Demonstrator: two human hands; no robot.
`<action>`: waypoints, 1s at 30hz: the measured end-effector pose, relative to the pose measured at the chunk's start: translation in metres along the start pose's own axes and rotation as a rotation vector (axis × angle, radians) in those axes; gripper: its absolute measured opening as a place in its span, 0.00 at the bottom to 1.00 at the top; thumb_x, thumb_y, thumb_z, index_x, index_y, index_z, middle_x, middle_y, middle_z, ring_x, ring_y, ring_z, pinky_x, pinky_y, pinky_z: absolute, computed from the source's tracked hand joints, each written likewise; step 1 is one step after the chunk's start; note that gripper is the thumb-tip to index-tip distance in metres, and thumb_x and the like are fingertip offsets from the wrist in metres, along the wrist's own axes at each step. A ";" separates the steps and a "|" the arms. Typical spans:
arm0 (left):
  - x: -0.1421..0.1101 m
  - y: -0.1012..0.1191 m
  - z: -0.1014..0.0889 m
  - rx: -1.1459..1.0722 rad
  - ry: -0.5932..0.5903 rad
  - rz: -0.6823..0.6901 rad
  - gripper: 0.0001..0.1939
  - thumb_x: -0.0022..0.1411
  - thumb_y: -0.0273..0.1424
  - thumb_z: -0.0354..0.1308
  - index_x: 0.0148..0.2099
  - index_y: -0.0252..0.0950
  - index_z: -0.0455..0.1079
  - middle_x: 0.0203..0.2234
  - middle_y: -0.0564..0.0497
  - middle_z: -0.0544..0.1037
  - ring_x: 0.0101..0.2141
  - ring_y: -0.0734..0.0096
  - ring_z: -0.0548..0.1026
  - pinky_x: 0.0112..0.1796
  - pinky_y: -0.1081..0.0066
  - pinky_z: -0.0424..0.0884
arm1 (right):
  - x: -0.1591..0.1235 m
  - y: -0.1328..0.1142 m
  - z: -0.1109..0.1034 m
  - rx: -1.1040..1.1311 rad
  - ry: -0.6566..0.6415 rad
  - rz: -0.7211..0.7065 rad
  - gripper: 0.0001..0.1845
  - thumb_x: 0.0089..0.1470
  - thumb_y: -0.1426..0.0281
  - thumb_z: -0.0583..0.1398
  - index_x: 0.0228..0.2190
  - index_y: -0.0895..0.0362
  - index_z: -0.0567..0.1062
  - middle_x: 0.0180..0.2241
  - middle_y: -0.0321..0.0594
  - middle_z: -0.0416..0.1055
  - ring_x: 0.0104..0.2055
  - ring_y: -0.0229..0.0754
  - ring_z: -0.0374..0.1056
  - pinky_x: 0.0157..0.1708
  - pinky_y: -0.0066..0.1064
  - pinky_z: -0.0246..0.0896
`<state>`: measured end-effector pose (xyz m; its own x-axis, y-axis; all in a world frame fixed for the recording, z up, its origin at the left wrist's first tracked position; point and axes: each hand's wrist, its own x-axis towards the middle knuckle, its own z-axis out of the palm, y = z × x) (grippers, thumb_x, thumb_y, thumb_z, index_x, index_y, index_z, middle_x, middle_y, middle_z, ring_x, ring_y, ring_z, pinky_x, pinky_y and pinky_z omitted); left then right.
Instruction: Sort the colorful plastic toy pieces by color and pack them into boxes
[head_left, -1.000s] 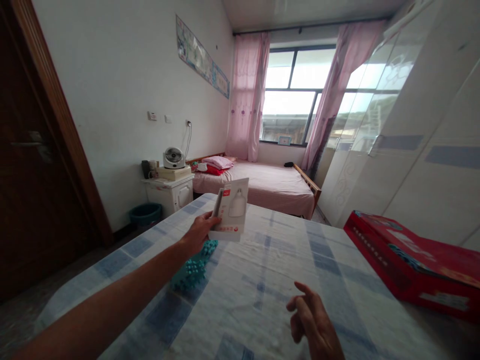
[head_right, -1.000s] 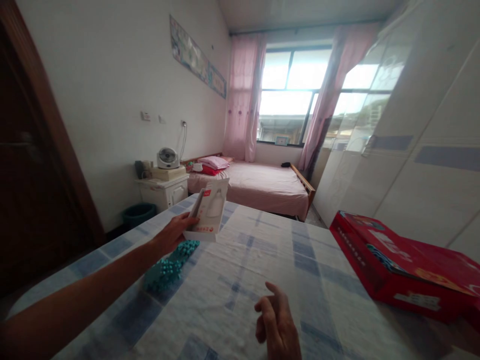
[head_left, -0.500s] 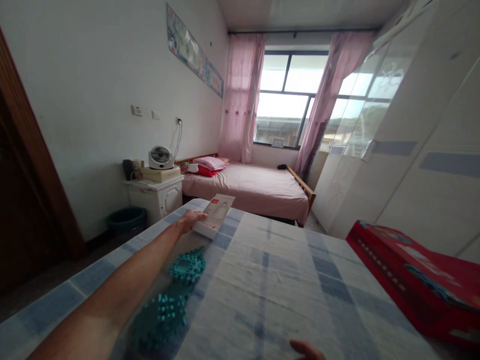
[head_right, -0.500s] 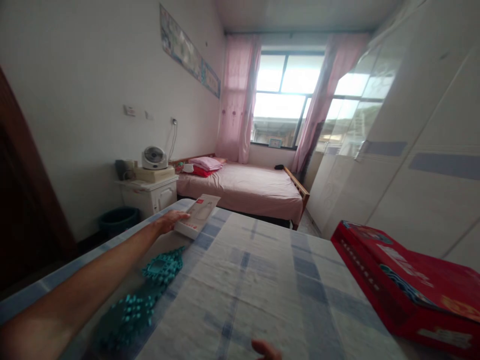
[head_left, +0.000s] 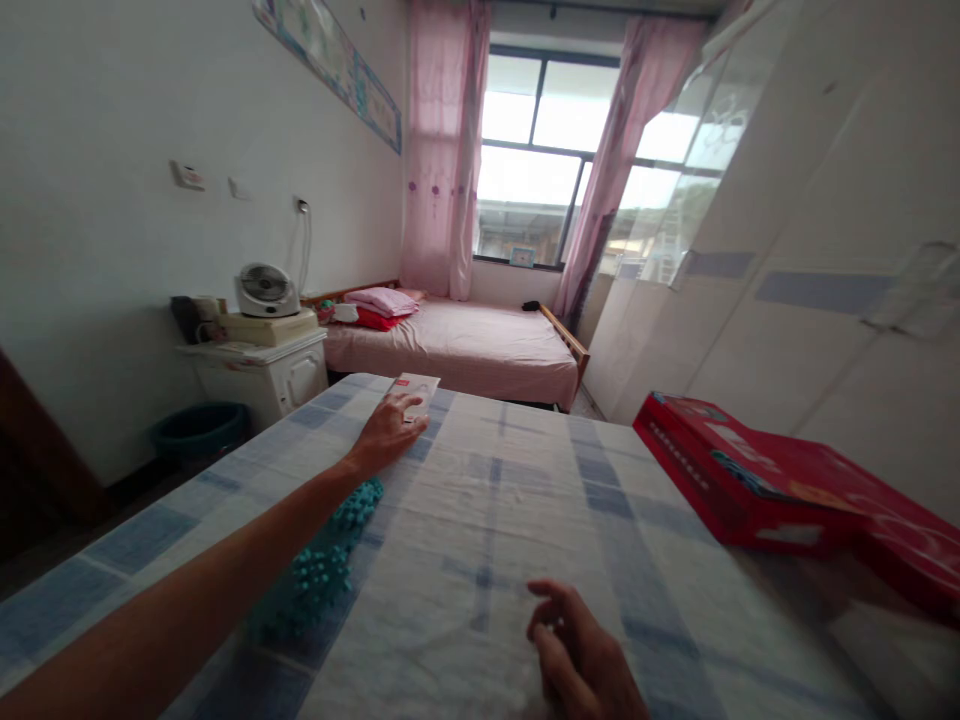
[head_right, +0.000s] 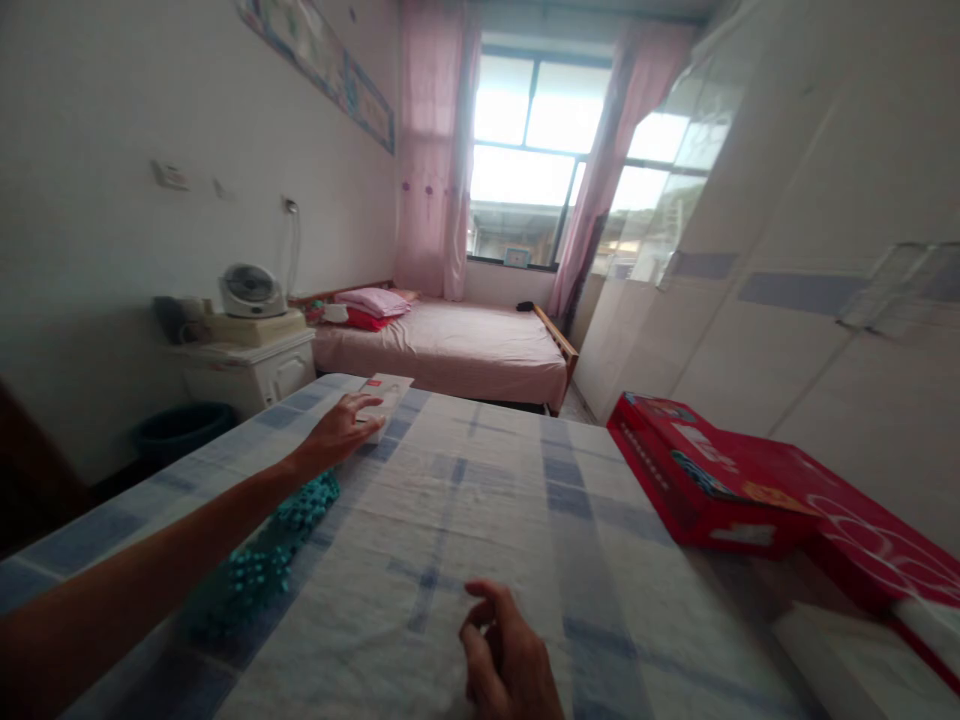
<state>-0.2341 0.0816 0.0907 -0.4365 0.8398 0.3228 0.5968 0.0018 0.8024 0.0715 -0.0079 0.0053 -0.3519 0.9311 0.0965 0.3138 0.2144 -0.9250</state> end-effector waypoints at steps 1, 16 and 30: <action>-0.021 0.014 0.007 -0.011 -0.054 0.067 0.17 0.48 0.34 0.59 0.43 0.36 0.73 0.52 0.48 0.70 0.56 0.60 0.63 0.57 0.68 0.55 | 0.000 -0.009 -0.004 0.020 -0.022 -0.021 0.17 0.54 0.60 0.52 0.42 0.55 0.69 0.30 0.35 0.69 0.21 0.32 0.62 0.23 0.24 0.59; -0.195 0.035 0.082 0.030 -0.625 0.328 0.18 0.56 0.39 0.52 0.46 0.39 0.73 0.52 0.44 0.70 0.52 0.57 0.68 0.54 0.57 0.62 | -0.104 0.035 -0.235 -1.281 0.727 0.277 0.32 0.53 0.58 0.53 0.54 0.65 0.62 0.53 0.57 0.61 0.55 0.57 0.56 0.50 0.49 0.54; -0.189 0.020 0.084 0.041 -0.538 0.396 0.15 0.57 0.36 0.50 0.42 0.39 0.73 0.48 0.46 0.73 0.48 0.59 0.72 0.51 0.61 0.67 | -0.117 0.051 -0.239 -1.251 0.641 0.445 0.41 0.49 0.46 0.50 0.57 0.58 0.59 0.56 0.54 0.58 0.55 0.61 0.55 0.42 0.53 0.58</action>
<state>-0.0835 -0.0314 0.0039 0.2117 0.9347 0.2854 0.6722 -0.3512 0.6517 0.3396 -0.0353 0.0353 0.3127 0.8844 0.3466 0.9470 -0.3185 -0.0417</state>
